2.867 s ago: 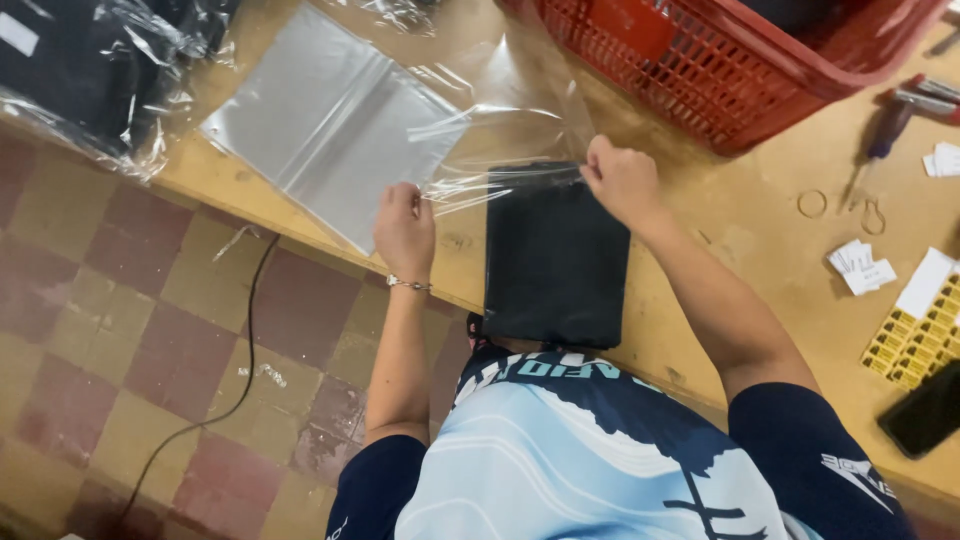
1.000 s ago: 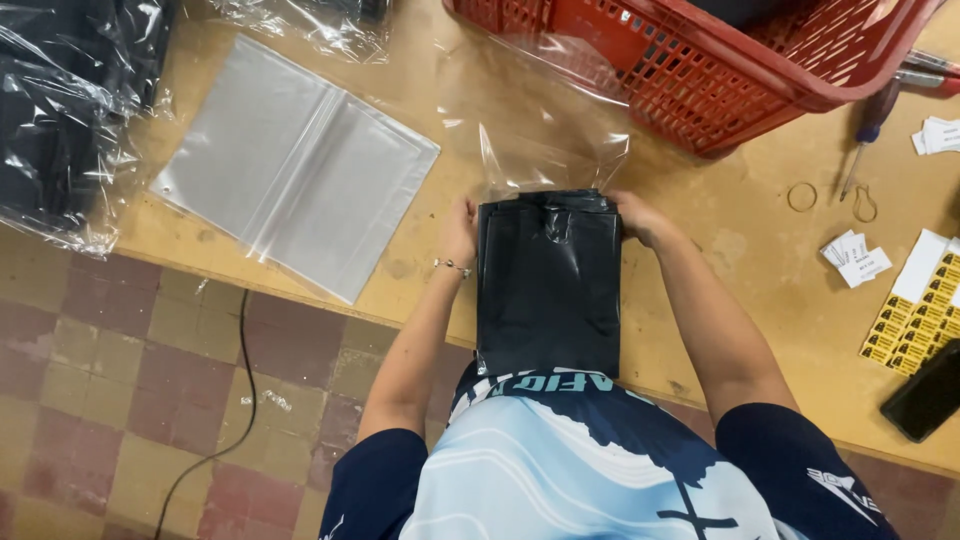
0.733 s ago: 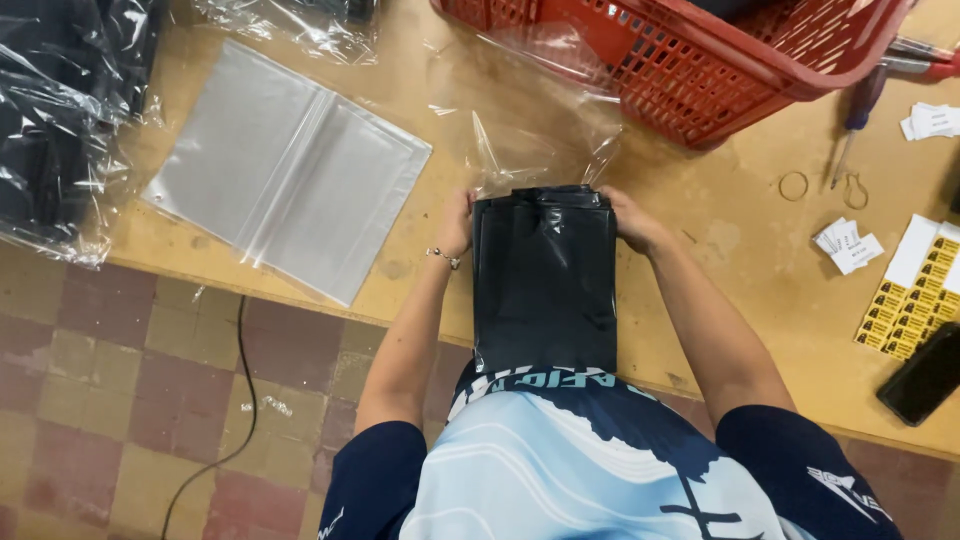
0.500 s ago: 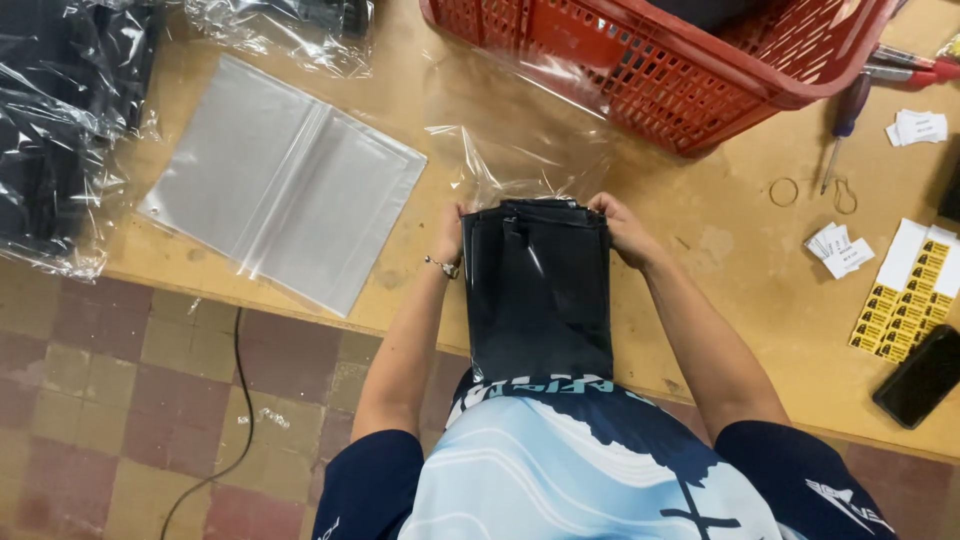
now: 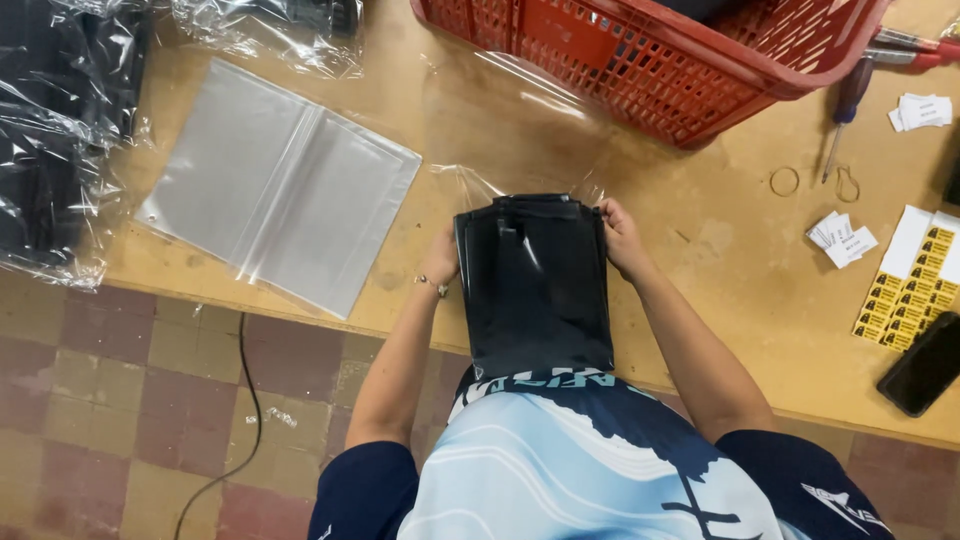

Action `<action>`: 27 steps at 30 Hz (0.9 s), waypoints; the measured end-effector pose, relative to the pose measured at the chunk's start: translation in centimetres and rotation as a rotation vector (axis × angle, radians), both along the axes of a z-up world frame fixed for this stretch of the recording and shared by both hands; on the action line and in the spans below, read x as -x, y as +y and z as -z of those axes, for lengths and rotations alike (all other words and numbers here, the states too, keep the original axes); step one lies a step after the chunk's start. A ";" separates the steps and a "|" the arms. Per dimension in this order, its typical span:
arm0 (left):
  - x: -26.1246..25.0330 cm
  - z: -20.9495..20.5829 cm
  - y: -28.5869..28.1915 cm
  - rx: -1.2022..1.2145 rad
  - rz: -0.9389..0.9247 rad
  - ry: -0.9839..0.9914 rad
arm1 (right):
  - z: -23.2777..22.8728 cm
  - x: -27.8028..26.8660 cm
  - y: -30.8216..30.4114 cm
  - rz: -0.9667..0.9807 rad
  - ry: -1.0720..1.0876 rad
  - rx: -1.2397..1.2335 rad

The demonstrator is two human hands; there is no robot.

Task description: Packaging stacks of black plastic bags into clear plastic sleeves and placing them in a basket

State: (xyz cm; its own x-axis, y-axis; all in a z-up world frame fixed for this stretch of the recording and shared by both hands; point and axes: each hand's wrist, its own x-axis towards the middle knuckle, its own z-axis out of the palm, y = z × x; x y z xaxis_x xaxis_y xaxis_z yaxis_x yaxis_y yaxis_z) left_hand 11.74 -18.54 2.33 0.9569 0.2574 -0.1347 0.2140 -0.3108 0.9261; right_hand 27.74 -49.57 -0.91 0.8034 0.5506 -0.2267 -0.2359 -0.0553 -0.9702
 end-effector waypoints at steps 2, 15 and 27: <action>2.5 0.9 -0.1 0.055 -0.130 0.140 | 0.1 0.5 -0.3 0.118 -0.062 0.067; 1.1 -4.1 3.7 0.351 -0.158 0.497 | -2.9 -0.6 -2.3 0.115 0.228 0.159; -4.6 4.4 5.7 -0.034 0.007 0.640 | -7.2 -3.9 0.8 -0.094 0.368 0.357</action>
State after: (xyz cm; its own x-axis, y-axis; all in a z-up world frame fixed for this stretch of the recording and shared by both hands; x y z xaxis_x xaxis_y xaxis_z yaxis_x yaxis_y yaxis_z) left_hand 16.29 -12.81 -2.06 0.6914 0.2654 -0.6720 0.7192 -0.3412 0.6052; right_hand 31.61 -48.80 6.25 0.5858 0.4537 -0.6716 -0.5361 -0.4046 -0.7409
